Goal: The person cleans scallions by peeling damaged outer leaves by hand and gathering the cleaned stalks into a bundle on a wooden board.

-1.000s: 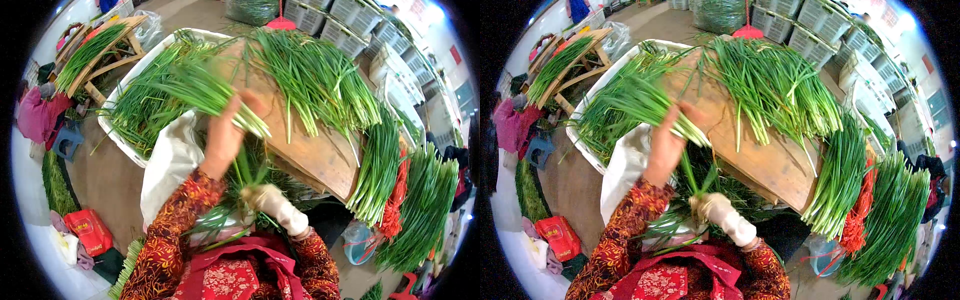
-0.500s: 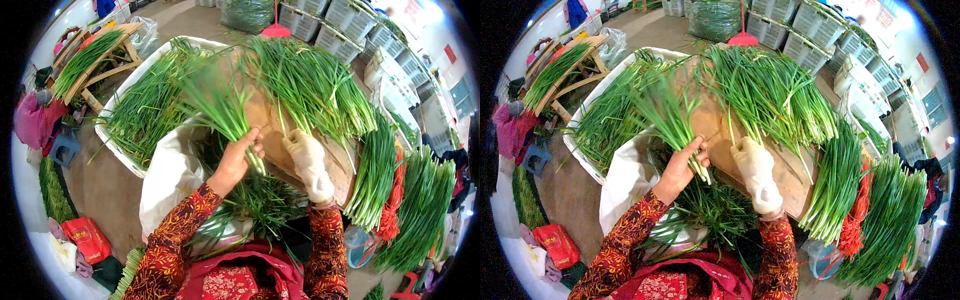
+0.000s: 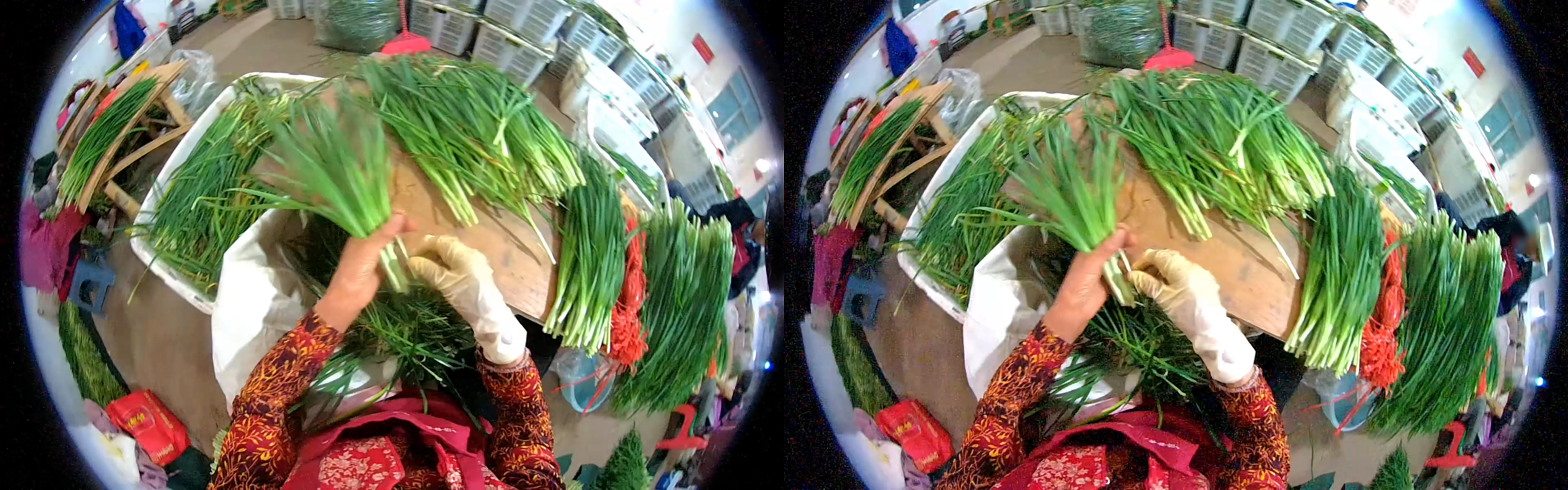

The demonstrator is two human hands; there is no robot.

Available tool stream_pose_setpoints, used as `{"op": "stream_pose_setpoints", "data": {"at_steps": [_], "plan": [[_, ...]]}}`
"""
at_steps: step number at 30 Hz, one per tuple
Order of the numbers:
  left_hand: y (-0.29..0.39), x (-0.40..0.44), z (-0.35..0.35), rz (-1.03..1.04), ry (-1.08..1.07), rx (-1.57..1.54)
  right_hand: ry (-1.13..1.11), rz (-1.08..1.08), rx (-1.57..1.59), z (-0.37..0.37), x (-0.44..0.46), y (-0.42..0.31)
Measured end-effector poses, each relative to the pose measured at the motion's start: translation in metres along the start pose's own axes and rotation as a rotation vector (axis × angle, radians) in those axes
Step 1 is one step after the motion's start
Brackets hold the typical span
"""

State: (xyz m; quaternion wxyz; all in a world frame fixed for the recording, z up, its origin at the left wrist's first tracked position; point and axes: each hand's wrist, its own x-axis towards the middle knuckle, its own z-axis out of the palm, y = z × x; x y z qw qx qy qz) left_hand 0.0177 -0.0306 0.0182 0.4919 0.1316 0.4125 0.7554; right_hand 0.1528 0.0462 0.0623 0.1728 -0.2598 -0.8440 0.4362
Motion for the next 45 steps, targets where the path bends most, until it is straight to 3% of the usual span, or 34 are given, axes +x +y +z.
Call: {"op": "stream_pose_setpoints", "data": {"at_steps": [2,5,6,8,9,11,14,16,20,26,29,34,36,37,39,40,41,43,44,45], "plan": [[0.013,0.000,-0.005,0.098,0.031,-0.011,0.321,-0.146,0.054,-0.019,-0.006,0.024],[0.023,0.006,-0.009,0.270,0.105,-0.111,0.667,-0.079,-0.628,-0.070,-0.014,0.043],[0.024,0.006,-0.015,0.233,0.044,-0.170,0.652,0.014,-0.844,-0.082,-0.017,0.063],[0.023,0.005,-0.016,0.197,-0.024,-0.232,0.414,0.323,-0.895,-0.095,-0.020,0.079],[0.021,0.003,-0.016,0.160,-0.050,-0.242,0.417,0.322,-0.896,-0.095,-0.020,0.076],[0.014,-0.003,-0.017,0.087,-0.019,-0.238,0.387,0.454,-0.518,-0.091,-0.016,0.066],[-0.010,-0.009,-0.014,-0.056,0.006,-0.215,0.256,0.343,0.308,-0.054,-0.019,0.013],[-0.014,-0.016,-0.005,-0.096,-0.066,-0.078,0.216,0.310,0.316,-0.017,-0.014,0.004],[-0.016,-0.017,-0.008,-0.054,-0.121,-0.010,0.100,0.079,-0.012,0.032,-0.011,0.010],[-0.012,-0.017,-0.018,-0.032,-0.115,-0.001,-0.019,0.225,0.144,0.033,-0.009,0.009],[-0.003,-0.012,-0.023,0.080,-0.119,0.094,-0.053,0.290,0.251,0.024,-0.007,-0.001],[0.007,-0.016,-0.023,0.058,-0.206,-0.031,0.095,0.213,0.442,0.001,0.021,-0.002],[0.006,-0.022,-0.024,-0.003,-0.255,-0.107,0.188,-0.020,-0.152,0.002,0.042,-0.018],[0.009,-0.027,-0.021,-0.026,-0.233,-0.081,0.195,-0.018,-0.146,0.003,0.056,-0.015],[0.014,-0.034,-0.021,-0.037,-0.240,-0.087,-0.147,-0.115,-0.620,0.010,0.081,-0.005],[0.016,-0.036,-0.023,-0.047,-0.243,-0.102,-0.137,-0.116,-0.609,0.012,0.079,-0.004],[0.018,-0.037,-0.026,-0.039,-0.249,-0.123,-0.057,-0.329,0.170,0.015,0.077,-0.004],[0.019,-0.037,-0.036,-0.052,-0.228,-0.085,-0.145,-0.473,0.560,-0.003,0.091,-0.022],[0.017,-0.037,-0.041,-0.067,-0.209,-0.060,-0.308,-0.414,0.163,-0.033,0.114,-0.049],[0.013,-0.036,-0.046,-0.085,-0.198,-0.109,-0.239,-0.297,0.077,-0.045,0.128,-0.064]]}}
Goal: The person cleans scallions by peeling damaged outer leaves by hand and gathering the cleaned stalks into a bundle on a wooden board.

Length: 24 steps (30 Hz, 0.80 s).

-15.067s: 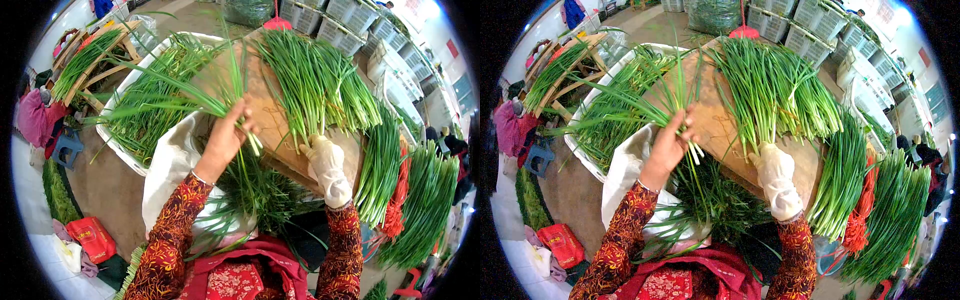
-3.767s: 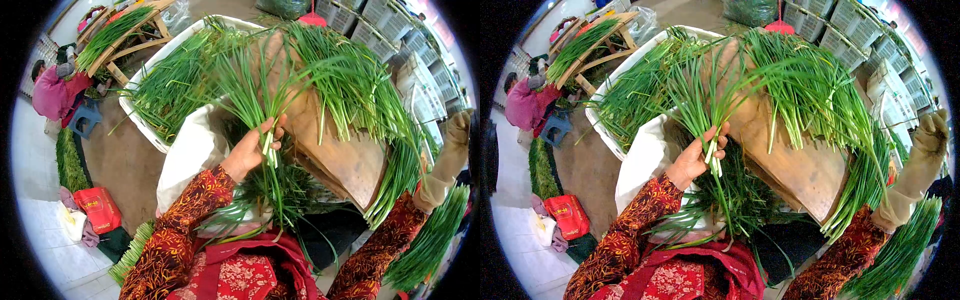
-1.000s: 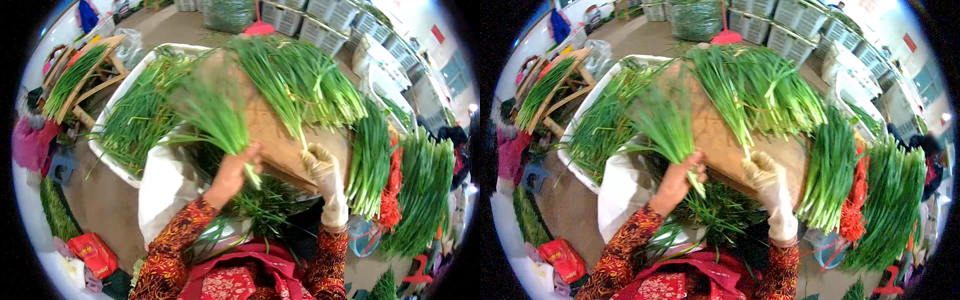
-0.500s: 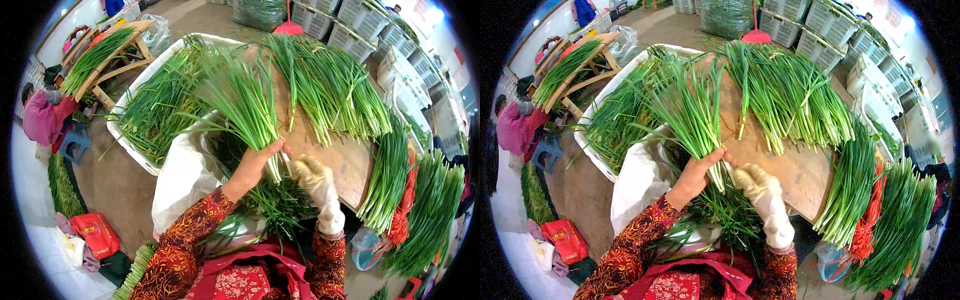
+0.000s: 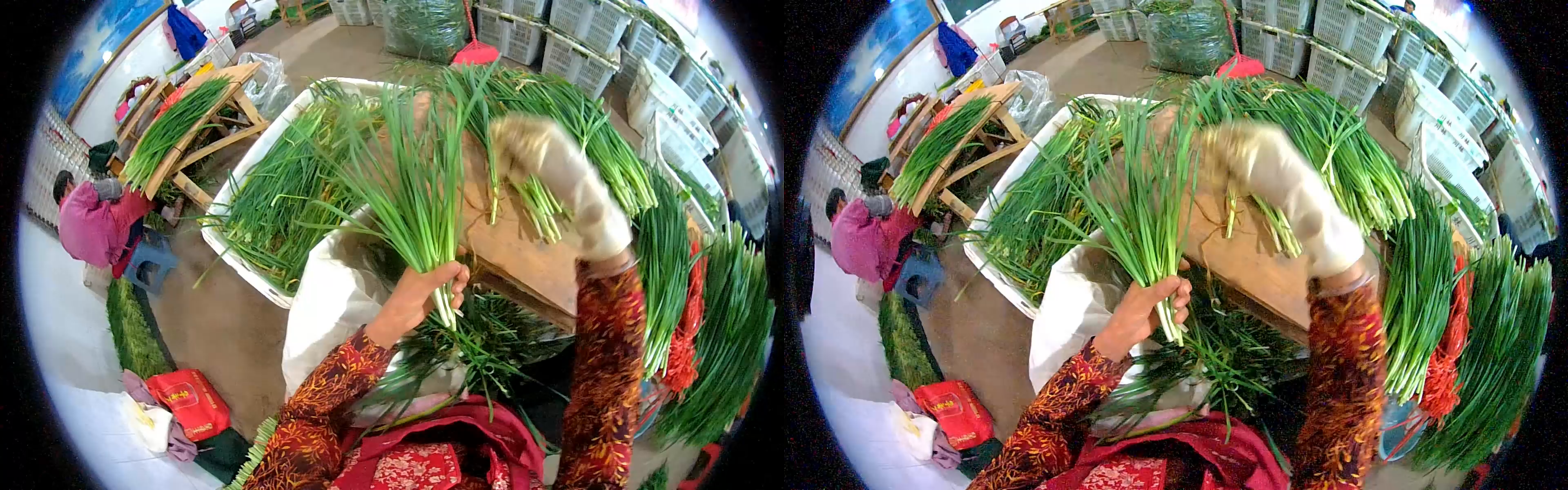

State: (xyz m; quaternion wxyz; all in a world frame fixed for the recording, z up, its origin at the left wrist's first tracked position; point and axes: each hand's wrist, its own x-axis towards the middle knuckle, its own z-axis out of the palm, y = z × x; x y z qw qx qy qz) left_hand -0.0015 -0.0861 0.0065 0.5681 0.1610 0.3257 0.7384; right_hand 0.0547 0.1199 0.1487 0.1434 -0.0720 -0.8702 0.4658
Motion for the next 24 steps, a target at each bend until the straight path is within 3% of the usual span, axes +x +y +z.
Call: {"op": "stream_pose_setpoints", "data": {"at_steps": [1,3,5,7,8,9,11,12,13,14,15,17,19,24], "plan": [[-0.001,0.001,-0.004,-0.012,0.001,0.011,0.059,0.128,-0.081,-0.012,0.009,-0.011],[-0.004,0.002,-0.009,-0.044,0.049,-0.065,0.128,-0.164,0.048,-0.043,0.004,-0.040],[-0.004,0.003,-0.014,-0.042,0.063,-0.094,0.279,-0.386,-0.096,-0.077,-0.019,-0.040],[-0.001,0.005,-0.019,-0.005,0.085,-0.175,0.805,-0.436,-0.205,-0.070,-0.070,-0.039],[0.006,0.003,-0.016,0.061,0.048,-0.207,0.841,-0.387,-0.195,-0.058,-0.095,-0.037],[0.011,0.006,-0.018,0.120,0.007,-0.297,0.611,-0.211,-0.078,-0.032,-0.119,-0.029],[0.033,0.008,-0.006,0.382,0.071,-0.191,-0.136,0.257,0.025,0.027,-0.151,-0.010],[0.045,0.010,-0.002,0.447,0.046,-0.183,-0.487,0.350,-0.304,0.056,-0.160,0.002],[0.055,0.013,0.001,0.514,0.019,-0.171,-0.684,0.386,-0.659,0.081,-0.167,0.012],[0.062,0.015,0.006,0.521,0.040,-0.153,-0.593,0.551,-0.946,0.107,-0.189,0.051],[0.065,0.019,0.007,0.519,0.038,-0.153,-0.504,0.481,-0.655,0.080,-0.166,0.034],[0.067,0.023,0.011,0.437,-0.005,-0.228,-0.114,0.293,-0.552,0.056,-0.133,0.013],[0.057,0.029,0.008,0.382,0.075,-0.156,0.159,0.255,-0.625,0.050,-0.093,0.014],[0.038,0.032,0.007,0.254,0.140,-0.156,0.148,0.451,-0.867,0.065,-0.019,0.069]]}}
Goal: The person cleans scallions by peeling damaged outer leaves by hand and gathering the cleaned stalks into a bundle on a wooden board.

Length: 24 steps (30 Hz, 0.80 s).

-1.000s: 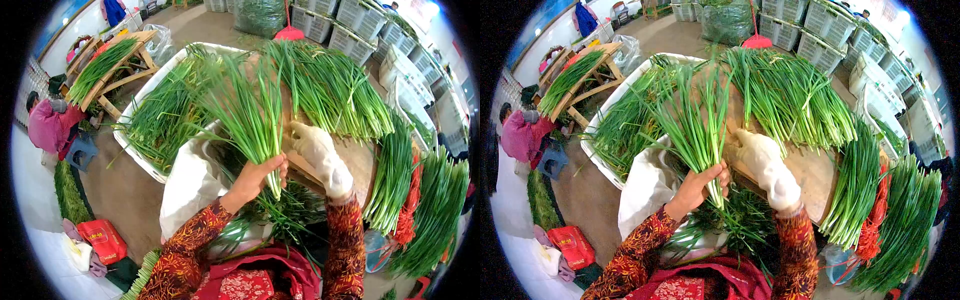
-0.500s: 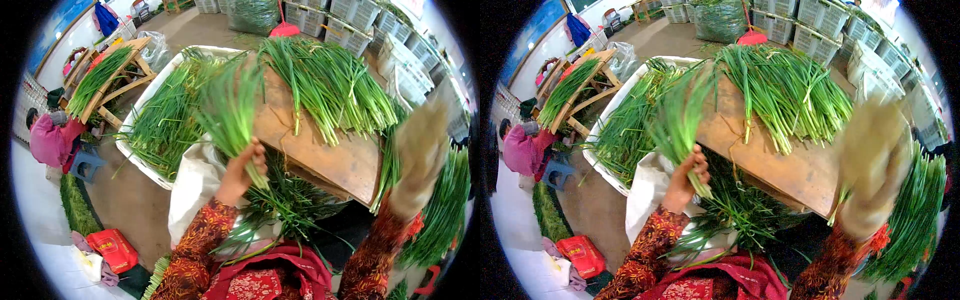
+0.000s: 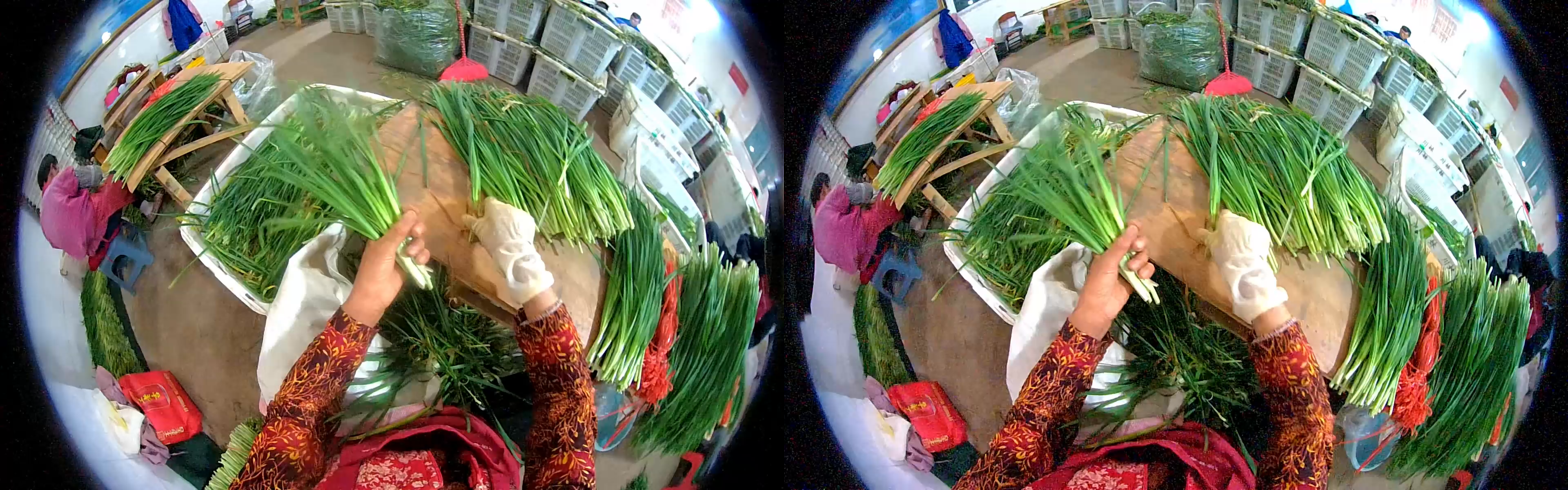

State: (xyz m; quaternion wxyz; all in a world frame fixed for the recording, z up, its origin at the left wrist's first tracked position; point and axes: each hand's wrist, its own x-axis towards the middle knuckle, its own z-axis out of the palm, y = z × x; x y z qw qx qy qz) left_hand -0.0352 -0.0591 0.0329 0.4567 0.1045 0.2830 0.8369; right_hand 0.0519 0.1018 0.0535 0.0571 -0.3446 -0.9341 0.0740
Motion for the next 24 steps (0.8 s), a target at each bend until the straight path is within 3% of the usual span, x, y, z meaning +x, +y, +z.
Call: {"op": "stream_pose_setpoints", "data": {"at_steps": [3,7,9,12,17,19,21,23,24], "plan": [[-0.002,0.006,-0.007,-0.026,0.006,0.035,0.128,-0.039,0.105,0.006,-0.006,0.008],[-0.008,0.017,-0.002,-0.031,0.000,0.055,0.094,-0.035,0.365,-0.021,-0.042,-0.013],[-0.013,0.024,-0.004,-0.090,0.105,0.137,0.073,-0.043,0.425,-0.025,-0.062,-0.019],[-0.015,0.025,0.001,-0.062,0.074,0.134,0.149,-0.268,0.416,-0.020,-0.079,-0.014],[-0.013,0.014,0.006,-0.073,0.040,0.131,-0.001,-0.123,0.840,-0.014,-0.085,0.000],[-0.012,0.010,0.012,-0.061,0.045,0.148,-0.172,0.107,1.225,-0.017,-0.087,0.000],[-0.014,0.008,0.016,-0.072,0.052,0.154,-0.158,0.080,1.240,-0.017,-0.083,-0.009],[-0.015,0.006,0.020,-0.077,0.054,0.160,0.025,-0.115,1.154,-0.004,-0.076,-0.011],[-0.014,0.005,0.021,-0.060,0.062,0.158,-0.028,-0.044,1.222,-0.003,-0.075,-0.011]]}}
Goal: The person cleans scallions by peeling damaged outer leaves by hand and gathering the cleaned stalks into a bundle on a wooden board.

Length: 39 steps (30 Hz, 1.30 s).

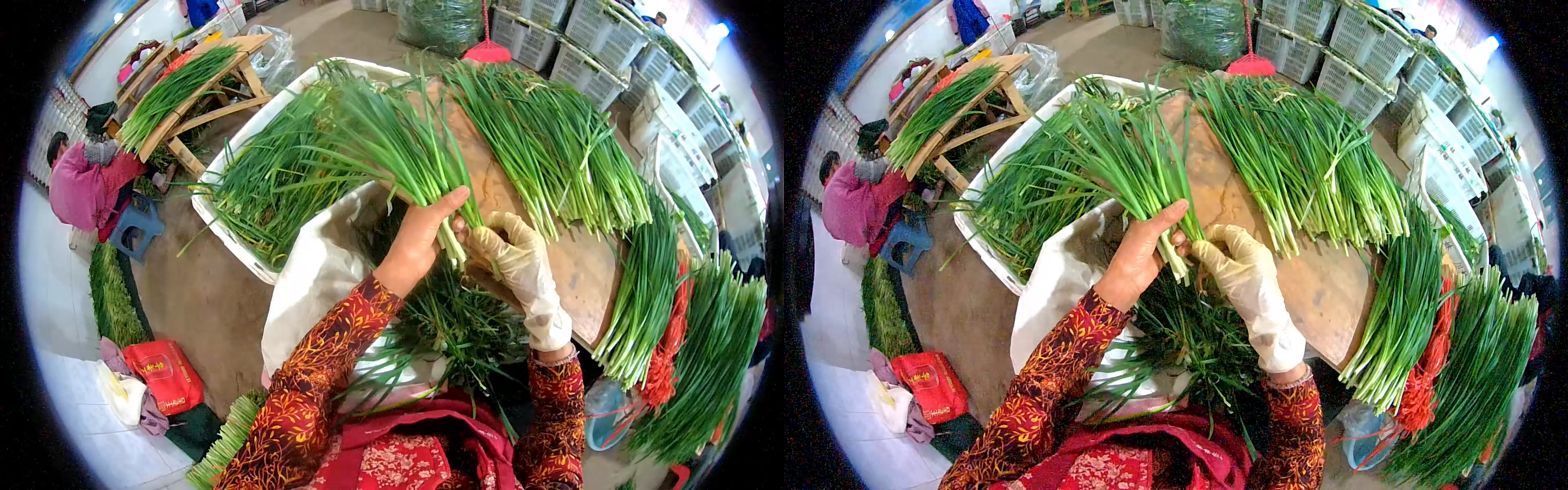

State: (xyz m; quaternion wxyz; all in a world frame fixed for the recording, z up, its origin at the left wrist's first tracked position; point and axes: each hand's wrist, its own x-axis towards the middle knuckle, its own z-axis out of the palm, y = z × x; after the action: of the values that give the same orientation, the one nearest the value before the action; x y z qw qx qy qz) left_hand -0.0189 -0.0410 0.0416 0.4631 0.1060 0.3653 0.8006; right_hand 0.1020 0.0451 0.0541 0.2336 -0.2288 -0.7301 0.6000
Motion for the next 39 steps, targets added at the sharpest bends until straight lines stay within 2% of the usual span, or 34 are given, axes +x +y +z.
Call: {"op": "stream_pose_setpoints", "data": {"at_steps": [3,5,7,9,10,11,12,14,15,16,17,19,20,21,23,25,29,31,33,35,39], "plan": [[0.002,0.002,-0.005,0.033,0.024,0.011,0.106,-0.095,-0.090,0.000,0.001,0.007],[0.001,0.005,-0.007,0.016,-0.012,-0.039,0.114,-0.063,-0.090,0.003,-0.001,0.002],[0.004,0.005,-0.010,0.017,0.004,-0.067,0.208,-0.135,0.062,0.005,-0.001,0.004],[0.009,0.010,-0.015,-0.002,0.080,-0.102,0.182,-0.040,0.309,-0.003,-0.013,-0.015],[0.012,0.014,-0.021,0.010,0.093,-0.141,0.224,-0.064,0.316,-0.005,-0.018,-0.019],[0.016,0.017,-0.027,0.025,0.107,-0.179,0.222,0.014,0.279,-0.013,-0.031,-0.021],[0.022,0.018,-0.032,0.042,0.134,-0.193,0.058,0.015,0.388,-0.026,-0.043,-0.006],[0.032,0.020,-0.043,0.093,0.141,-0.198,-0.278,0.091,0.247,-0.042,-0.079,0.004],[0.035,0.020,-0.046,0.111,0.141,-0.194,-0.418,0.467,0.028,-0.040,-0.089,0.001],[0.035,0.018,-0.046,0.115,0.145,-0.197,-0.669,0.426,-0.372,-0.038,-0.093,0.016],[0.032,0.015,-0.042,0.119,0.131,-0.174,-0.772,0.141,-0.944,-0.042,-0.108,0.038],[0.027,0.012,-0.034,0.106,0.106,-0.148,-0.456,0.064,-1.330,-0.043,-0.090,0.032],[0.022,0.009,-0.031,0.102,0.090,-0.139,-0.210,0.016,-0.915,-0.042,-0.076,0.007],[0.019,0.007,-0.026,0.104,0.071,-0.129,-0.083,0.024,-0.770,-0.036,-0.061,-0.015],[0.016,0.004,-0.017,0.079,0.077,-0.103,-0.032,-0.045,-0.772,-0.028,-0.033,-0.036],[0.014,0.001,-0.015,0.058,-0.026,-0.073,-0.146,0.004,-0.380,-0.020,-0.012,-0.047],[0.015,-0.004,-0.013,0.014,-0.053,0.031,-0.223,-0.005,-0.431,-0.005,0.006,-0.030],[0.014,-0.005,-0.014,0.027,-0.059,0.054,-0.153,-0.170,-0.705,0.000,0.007,-0.026],[0.014,-0.004,-0.015,0.027,-0.092,0.103,-0.147,-0.176,-0.710,0.001,0.010,-0.023],[0.013,-0.001,-0.020,0.023,-0.083,0.143,-0.196,-0.383,-0.850,-0.001,0.014,-0.021],[0.013,-0.002,-0.027,-0.043,-0.065,0.257,-0.285,-0.423,-0.853,-0.002,0.027,-0.026]]}}
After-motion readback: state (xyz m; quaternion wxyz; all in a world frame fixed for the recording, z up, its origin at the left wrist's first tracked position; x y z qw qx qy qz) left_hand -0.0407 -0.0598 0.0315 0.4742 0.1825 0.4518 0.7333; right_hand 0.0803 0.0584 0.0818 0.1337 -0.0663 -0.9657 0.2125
